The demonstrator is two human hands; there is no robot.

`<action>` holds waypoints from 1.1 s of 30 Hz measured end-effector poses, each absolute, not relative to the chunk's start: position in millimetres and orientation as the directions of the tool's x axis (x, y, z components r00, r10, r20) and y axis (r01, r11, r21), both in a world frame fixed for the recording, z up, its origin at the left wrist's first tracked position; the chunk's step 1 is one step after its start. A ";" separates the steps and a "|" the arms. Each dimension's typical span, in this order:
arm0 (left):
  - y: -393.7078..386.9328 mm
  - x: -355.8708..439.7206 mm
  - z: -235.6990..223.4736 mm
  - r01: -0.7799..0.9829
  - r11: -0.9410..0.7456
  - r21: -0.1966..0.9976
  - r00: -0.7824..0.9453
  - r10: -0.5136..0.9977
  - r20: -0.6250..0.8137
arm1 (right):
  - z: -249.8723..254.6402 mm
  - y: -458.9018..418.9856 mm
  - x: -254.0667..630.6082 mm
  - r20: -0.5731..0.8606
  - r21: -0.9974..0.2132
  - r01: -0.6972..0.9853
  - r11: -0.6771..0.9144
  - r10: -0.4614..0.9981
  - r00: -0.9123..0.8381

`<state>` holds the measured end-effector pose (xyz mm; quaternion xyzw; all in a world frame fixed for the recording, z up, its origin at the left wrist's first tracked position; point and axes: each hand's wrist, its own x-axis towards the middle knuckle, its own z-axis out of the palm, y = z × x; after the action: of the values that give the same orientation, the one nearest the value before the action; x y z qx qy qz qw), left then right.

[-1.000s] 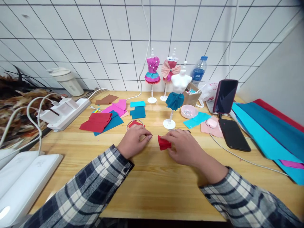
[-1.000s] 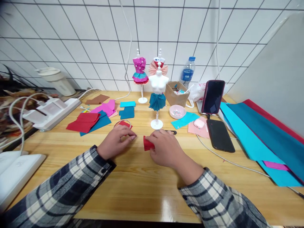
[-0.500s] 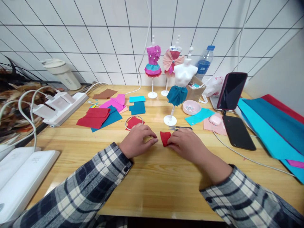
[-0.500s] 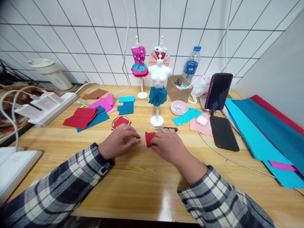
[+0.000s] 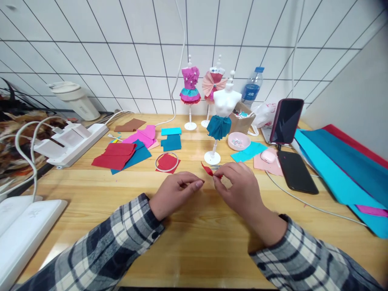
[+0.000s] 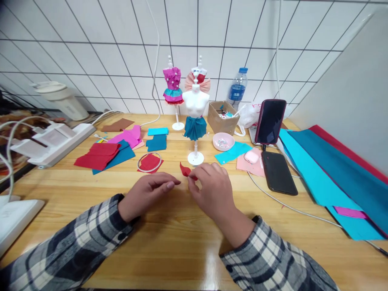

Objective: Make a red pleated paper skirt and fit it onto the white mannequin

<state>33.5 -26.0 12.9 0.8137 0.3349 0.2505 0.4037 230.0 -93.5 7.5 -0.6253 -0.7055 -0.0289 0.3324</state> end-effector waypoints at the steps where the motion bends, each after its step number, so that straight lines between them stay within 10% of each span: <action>1: -28.6 36.6 11.2 0.316 -0.446 0.838 0.658 0.739 0.145 | 8.6 -94.7 227.1 0.517 -0.343 0.917 0.206 0.856 0.001; 7: -34.8 48.0 3.9 0.271 -0.546 0.793 0.649 0.712 0.268 | 10.2 -99.0 217.3 0.544 -0.238 0.946 0.221 0.837 -0.059; 21: -14.8 33.6 6.5 0.265 -0.846 0.463 0.864 0.422 0.276 | 7.4 -93.4 230.4 0.493 -0.504 0.736 0.452 0.850 -0.184; 28: -8.3 30.5 5.8 0.223 -0.790 0.572 0.922 0.361 0.139 | 2.7 -89.7 227.6 -0.115 -0.887 0.461 -0.036 0.983 -0.143; 33: -12.3 32.2 9.8 0.255 -0.509 0.822 0.858 0.511 0.049 | 0.9 -87.0 223.3 -0.176 -0.965 0.201 -0.171 0.984 -0.005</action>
<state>32.2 -12.3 9.8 0.8565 0.2236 0.1443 0.4422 223.3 -87.0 0.9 -0.5839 -0.5076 0.4946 0.3960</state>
